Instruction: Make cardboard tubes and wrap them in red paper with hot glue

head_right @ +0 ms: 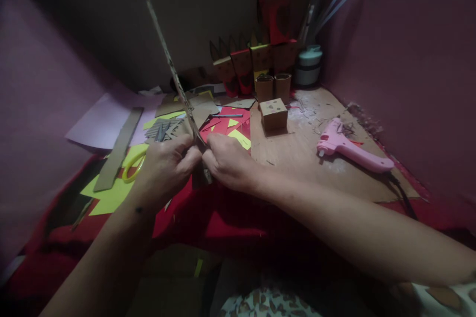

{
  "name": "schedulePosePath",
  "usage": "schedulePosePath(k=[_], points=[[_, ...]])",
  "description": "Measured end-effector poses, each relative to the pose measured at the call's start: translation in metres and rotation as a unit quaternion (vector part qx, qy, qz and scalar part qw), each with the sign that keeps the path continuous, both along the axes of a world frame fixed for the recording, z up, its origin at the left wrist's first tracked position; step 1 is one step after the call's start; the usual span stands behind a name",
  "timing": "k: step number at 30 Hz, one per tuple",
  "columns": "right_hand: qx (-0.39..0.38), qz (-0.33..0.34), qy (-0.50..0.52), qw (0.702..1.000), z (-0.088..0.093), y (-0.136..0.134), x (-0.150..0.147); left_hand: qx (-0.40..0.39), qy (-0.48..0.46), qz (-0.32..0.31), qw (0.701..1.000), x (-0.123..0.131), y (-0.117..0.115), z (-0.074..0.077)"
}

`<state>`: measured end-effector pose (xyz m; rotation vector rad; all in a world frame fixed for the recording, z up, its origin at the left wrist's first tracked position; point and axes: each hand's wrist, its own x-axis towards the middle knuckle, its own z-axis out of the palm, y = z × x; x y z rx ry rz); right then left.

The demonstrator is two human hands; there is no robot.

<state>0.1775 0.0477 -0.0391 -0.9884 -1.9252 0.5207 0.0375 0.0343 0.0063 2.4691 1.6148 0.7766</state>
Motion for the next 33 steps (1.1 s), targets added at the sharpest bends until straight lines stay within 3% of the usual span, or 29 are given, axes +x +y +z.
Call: schedulePosePath(k=[4, 9, 13, 29, 33], points=[[-0.03, 0.012, 0.023, 0.999, 0.002, 0.003, 0.001, 0.004, 0.009, 0.006, 1.0, -0.001, 0.003, 0.001], [0.044, 0.028, -0.004, 0.999, -0.003, 0.002, -0.005, -0.05, 0.066, 0.033, 0.996, 0.0, 0.009, 0.011], [0.083, 0.025, -0.013, 0.996, -0.007, 0.002, -0.009, -0.038, 0.089, 0.033, 0.995, 0.001, 0.009, 0.015], [0.117, -0.049, -0.038, 0.991, -0.017, -0.001, -0.01, -0.039, 0.011, 0.017, 0.999, 0.002, 0.0, 0.006], [0.081, -0.058, -0.013, 0.995, -0.015, 0.001, -0.009, -0.053, 0.009, 0.01, 0.998, 0.0, 0.003, 0.007]])
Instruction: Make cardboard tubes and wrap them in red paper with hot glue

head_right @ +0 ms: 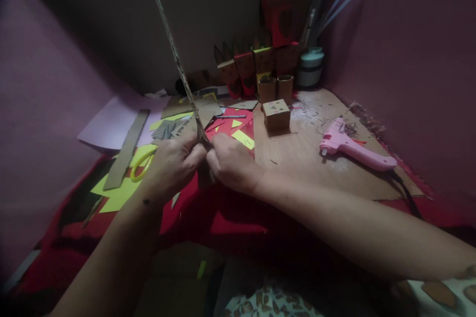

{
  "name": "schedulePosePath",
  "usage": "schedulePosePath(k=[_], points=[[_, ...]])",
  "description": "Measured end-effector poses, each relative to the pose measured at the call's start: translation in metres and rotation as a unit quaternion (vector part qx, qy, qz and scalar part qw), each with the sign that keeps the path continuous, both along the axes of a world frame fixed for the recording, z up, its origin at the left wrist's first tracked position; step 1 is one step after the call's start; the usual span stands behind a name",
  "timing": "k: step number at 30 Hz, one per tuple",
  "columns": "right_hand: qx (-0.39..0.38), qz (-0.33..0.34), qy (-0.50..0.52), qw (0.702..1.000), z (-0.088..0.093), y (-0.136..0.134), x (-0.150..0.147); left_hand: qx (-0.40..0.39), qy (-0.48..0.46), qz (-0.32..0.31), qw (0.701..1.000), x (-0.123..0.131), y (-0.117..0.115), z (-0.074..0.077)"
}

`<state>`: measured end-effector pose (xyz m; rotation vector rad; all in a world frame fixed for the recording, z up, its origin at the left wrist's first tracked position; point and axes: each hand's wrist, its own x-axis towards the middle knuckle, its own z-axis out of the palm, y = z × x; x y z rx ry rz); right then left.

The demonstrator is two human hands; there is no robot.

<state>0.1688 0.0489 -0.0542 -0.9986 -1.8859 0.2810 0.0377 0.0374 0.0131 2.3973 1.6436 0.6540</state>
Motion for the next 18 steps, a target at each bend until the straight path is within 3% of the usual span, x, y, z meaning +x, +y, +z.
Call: schedulePosePath(k=[4, 8, 18], points=[[-0.046, 0.023, 0.014, 0.999, 0.006, 0.003, 0.004, -0.009, 0.023, -0.011, 1.0, -0.003, 0.003, 0.003], [-0.037, 0.052, 0.01, 0.998, 0.011, 0.007, 0.005, -0.03, 0.04, -0.024, 0.998, -0.007, 0.006, 0.007], [-0.053, 0.008, -0.002, 0.999, 0.011, 0.004, 0.001, -0.065, -0.009, -0.016, 0.998, -0.008, 0.01, 0.004]])
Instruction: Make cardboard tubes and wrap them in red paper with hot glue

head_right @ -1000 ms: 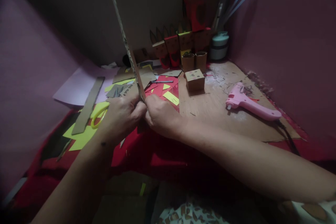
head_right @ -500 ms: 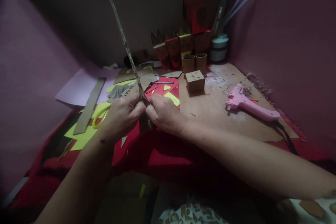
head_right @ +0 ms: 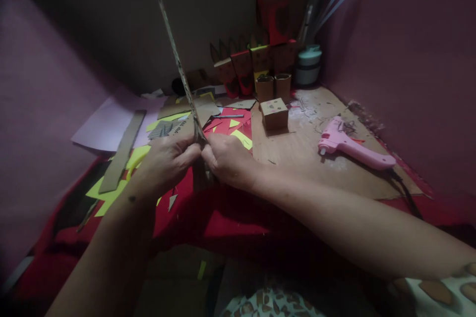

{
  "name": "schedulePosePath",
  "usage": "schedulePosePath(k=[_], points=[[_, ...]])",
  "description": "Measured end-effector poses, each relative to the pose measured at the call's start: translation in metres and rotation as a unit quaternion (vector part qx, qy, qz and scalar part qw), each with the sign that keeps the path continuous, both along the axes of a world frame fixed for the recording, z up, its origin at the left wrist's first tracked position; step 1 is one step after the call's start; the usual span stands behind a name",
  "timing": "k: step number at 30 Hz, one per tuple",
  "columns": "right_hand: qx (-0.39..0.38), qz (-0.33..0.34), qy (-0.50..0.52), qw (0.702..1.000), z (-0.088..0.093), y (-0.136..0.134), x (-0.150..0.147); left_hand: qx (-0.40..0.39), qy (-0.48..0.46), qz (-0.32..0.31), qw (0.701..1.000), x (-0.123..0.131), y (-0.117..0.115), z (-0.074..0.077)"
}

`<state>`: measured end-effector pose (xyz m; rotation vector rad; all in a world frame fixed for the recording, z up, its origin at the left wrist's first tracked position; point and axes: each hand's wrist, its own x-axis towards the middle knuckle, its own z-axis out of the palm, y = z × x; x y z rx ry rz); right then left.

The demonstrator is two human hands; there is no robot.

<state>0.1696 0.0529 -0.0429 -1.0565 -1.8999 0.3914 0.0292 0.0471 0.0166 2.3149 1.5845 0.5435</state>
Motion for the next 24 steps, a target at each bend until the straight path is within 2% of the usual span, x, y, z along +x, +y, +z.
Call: schedulePosePath(k=[6, 10, 14, 19, 24], points=[[-0.04, 0.008, 0.006, 0.999, 0.013, 0.003, 0.0, -0.004, 0.001, -0.016, 1.0, -0.005, 0.0, 0.003], [0.001, -0.026, -0.01, 1.0, 0.012, 0.006, -0.002, 0.02, -0.004, -0.041, 0.999, -0.004, 0.002, 0.004], [0.045, -0.026, -0.009, 0.999, 0.005, 0.007, -0.003, 0.03, -0.003, -0.024, 0.999, -0.002, 0.002, 0.002], [0.069, -0.026, -0.023, 0.997, 0.001, 0.01, -0.001, -0.01, -0.067, -0.042, 0.997, -0.002, 0.003, -0.004], [0.077, -0.055, -0.099, 0.991, 0.005, 0.009, -0.001, -0.051, -0.128, -0.021, 0.99, -0.004, 0.007, -0.006]])
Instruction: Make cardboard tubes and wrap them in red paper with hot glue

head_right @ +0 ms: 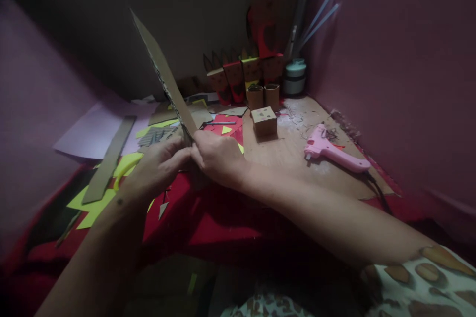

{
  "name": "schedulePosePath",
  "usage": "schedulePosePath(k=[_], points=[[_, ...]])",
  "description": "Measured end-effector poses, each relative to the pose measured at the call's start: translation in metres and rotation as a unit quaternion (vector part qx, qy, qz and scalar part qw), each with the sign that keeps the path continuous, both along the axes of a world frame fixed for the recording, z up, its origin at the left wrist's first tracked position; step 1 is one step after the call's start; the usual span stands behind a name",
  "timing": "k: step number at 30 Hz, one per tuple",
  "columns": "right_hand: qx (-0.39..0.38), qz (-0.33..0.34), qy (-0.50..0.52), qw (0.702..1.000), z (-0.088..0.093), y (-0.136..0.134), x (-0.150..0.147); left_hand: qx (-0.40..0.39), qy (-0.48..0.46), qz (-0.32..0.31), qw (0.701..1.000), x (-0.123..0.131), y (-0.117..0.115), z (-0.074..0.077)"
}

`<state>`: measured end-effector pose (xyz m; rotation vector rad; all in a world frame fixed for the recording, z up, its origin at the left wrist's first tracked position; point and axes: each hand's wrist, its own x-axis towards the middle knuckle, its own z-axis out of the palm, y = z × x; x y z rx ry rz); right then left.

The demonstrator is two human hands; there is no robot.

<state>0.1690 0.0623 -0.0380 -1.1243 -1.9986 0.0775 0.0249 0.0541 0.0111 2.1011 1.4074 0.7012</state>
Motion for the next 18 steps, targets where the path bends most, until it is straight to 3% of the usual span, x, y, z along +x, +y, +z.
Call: schedulePosePath(k=[6, 13, 18], points=[[0.045, -0.028, -0.073, 0.996, 0.007, -0.0077, -0.0021, -0.011, -0.02, -0.037, 0.999, -0.0033, -0.0018, 0.0053], [0.057, -0.018, -0.103, 0.993, 0.002, -0.0084, -0.0038, 0.015, 0.061, -0.007, 0.998, -0.0001, -0.0066, 0.0083], [0.052, -0.006, -0.081, 0.995, -0.001, -0.0083, -0.0051, 0.086, 0.098, 0.012, 0.991, 0.0026, -0.0085, 0.0067]])
